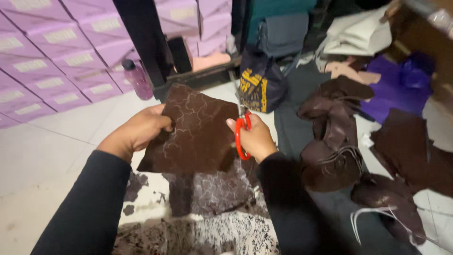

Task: The person uses red-handled scissors to cut cloud-shaped pieces from a brown patterned sheet of material. They hold the material with the left hand and cut with the right, periodically rotating the sheet and placing finished pieces into a growing pile on the floor.

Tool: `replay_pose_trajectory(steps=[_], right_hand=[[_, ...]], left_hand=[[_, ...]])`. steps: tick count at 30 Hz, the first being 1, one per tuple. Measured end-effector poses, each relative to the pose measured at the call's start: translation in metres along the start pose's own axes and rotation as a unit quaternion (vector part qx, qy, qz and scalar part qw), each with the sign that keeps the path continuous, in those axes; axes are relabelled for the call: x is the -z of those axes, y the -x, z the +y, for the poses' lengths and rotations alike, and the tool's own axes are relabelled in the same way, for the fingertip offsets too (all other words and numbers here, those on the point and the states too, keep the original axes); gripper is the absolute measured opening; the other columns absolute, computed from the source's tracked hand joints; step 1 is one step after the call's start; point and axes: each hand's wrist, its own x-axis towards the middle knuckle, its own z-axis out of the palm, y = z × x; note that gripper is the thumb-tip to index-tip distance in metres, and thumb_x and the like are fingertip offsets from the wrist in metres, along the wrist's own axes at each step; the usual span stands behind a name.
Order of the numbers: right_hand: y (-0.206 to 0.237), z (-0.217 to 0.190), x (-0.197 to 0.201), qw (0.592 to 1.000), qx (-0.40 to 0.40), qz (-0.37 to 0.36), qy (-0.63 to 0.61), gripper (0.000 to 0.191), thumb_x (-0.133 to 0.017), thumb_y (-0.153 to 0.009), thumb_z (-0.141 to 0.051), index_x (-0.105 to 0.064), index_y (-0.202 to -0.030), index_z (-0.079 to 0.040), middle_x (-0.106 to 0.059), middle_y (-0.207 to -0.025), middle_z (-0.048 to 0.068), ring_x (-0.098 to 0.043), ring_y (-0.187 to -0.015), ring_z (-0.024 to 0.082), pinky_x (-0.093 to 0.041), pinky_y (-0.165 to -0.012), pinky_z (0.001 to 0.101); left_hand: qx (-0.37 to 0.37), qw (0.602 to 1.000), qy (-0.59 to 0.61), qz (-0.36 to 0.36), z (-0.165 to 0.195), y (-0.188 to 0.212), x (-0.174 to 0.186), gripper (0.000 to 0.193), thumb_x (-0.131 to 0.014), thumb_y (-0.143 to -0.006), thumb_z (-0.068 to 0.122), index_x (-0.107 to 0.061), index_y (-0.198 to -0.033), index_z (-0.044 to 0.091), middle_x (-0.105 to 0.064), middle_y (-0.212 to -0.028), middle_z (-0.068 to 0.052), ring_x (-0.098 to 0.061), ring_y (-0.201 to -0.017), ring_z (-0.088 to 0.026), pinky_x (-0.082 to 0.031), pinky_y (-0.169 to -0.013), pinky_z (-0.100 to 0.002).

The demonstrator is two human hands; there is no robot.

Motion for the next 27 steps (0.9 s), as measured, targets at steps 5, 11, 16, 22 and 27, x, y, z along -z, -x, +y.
replay_pose_trajectory(steps=[5,11,16,22,27], right_hand=[[-0.004,0.0,-0.003,0.987,0.104,-0.01,-0.124,0.026,-0.079,-0.092,-0.017,-0.055,-0.095,-0.008,-0.051,-0.077,-0.006,-0.046,-0.069,0.003,-0.041,-0.062,0.0215],[-0.005,0.002,-0.002,0.953,0.175,0.029,-0.246,0.023,-0.069,-0.089,0.002,-0.052,-0.093,-0.012,-0.059,-0.094,-0.003,-0.056,-0.09,0.007,-0.047,-0.084,0.0228],[0.0,-0.006,0.0,0.948,0.205,0.04,-0.241,0.022,-0.069,-0.091,0.003,-0.053,-0.093,-0.012,-0.059,-0.094,0.0,-0.06,-0.102,0.01,-0.046,-0.094,0.0264],[0.011,-0.017,-0.007,0.939,0.198,0.034,-0.281,0.023,-0.07,-0.091,0.004,-0.054,-0.092,-0.012,-0.056,-0.092,-0.002,-0.056,-0.091,0.01,-0.046,-0.086,0.0264],[0.012,-0.018,-0.014,0.946,0.153,0.039,-0.283,0.022,-0.072,-0.094,0.002,-0.054,-0.092,-0.011,-0.056,-0.089,-0.001,-0.05,-0.08,0.01,-0.04,-0.073,0.027]], left_hand=[[-0.031,0.995,0.088,0.021,-0.006,0.022,0.007,0.035,-0.052,-0.078,-0.004,-0.065,-0.11,0.002,-0.069,-0.096,-0.006,-0.062,-0.084,-0.016,-0.051,-0.076,-0.029],[-0.024,0.966,0.248,0.072,-0.021,0.036,0.0,0.042,-0.052,-0.083,-0.002,-0.066,-0.122,0.008,-0.072,-0.107,-0.009,-0.069,-0.089,-0.02,-0.057,-0.081,-0.036],[-0.029,0.97,0.24,0.019,-0.025,0.048,0.004,0.031,-0.057,-0.097,0.016,-0.063,-0.124,0.002,-0.074,-0.11,-0.009,-0.071,-0.094,-0.018,-0.058,-0.084,-0.035],[-0.051,0.987,0.144,-0.042,-0.035,0.054,0.009,0.031,-0.067,-0.091,0.008,-0.066,-0.121,0.001,-0.073,-0.105,-0.006,-0.068,-0.089,-0.014,-0.055,-0.08,-0.031],[-0.053,0.988,0.144,0.008,-0.042,0.053,0.018,0.027,-0.065,-0.093,0.009,-0.068,-0.118,0.002,-0.074,-0.101,-0.005,-0.067,-0.085,-0.013,-0.055,-0.077,-0.03]])
